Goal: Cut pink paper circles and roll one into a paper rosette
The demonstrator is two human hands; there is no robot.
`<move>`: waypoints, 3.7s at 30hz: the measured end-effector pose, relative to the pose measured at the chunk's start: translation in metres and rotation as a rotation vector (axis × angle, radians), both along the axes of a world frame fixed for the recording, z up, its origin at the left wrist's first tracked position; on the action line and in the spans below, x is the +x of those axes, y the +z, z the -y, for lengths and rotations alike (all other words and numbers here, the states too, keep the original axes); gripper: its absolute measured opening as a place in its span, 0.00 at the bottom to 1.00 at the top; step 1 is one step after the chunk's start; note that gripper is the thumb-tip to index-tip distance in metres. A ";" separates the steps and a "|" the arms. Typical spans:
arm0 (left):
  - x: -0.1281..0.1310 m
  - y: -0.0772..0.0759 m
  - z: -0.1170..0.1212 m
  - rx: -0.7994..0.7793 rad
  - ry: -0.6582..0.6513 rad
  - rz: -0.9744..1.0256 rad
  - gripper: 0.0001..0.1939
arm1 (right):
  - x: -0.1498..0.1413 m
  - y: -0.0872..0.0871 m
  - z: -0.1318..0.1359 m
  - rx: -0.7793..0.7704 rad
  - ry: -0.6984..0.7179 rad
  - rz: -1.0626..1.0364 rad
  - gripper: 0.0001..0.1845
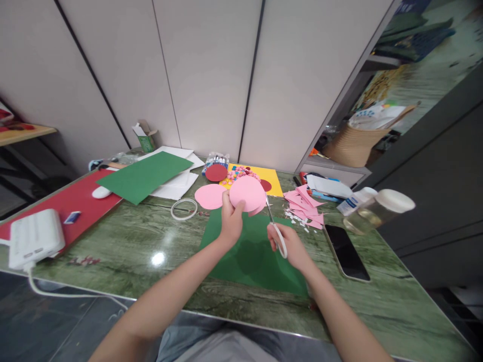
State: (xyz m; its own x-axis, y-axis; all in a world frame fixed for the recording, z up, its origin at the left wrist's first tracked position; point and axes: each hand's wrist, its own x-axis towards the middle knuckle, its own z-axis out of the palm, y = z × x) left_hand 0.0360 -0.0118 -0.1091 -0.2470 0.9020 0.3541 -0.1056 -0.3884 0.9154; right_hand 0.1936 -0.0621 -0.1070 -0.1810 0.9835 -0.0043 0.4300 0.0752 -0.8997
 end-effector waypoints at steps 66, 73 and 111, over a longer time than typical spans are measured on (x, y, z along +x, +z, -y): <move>0.002 -0.014 -0.015 -0.094 -0.038 0.033 0.12 | 0.020 -0.018 -0.030 -0.193 -0.122 -0.761 0.24; 0.002 -0.022 -0.021 -0.171 -0.005 0.012 0.13 | 0.048 -0.032 -0.049 -0.459 -0.241 -1.240 0.22; -0.005 -0.025 -0.036 -0.421 -0.071 0.014 0.13 | 0.048 -0.026 -0.050 -0.367 0.314 -0.720 0.31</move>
State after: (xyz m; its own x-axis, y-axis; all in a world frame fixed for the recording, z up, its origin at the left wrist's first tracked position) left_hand 0.0310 0.0244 -0.1339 -0.1812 0.9821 -0.0520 -0.1317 0.0282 0.9909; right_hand 0.2413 -0.0124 -0.1329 -0.5244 0.8465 -0.0916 -0.2456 -0.2534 -0.9357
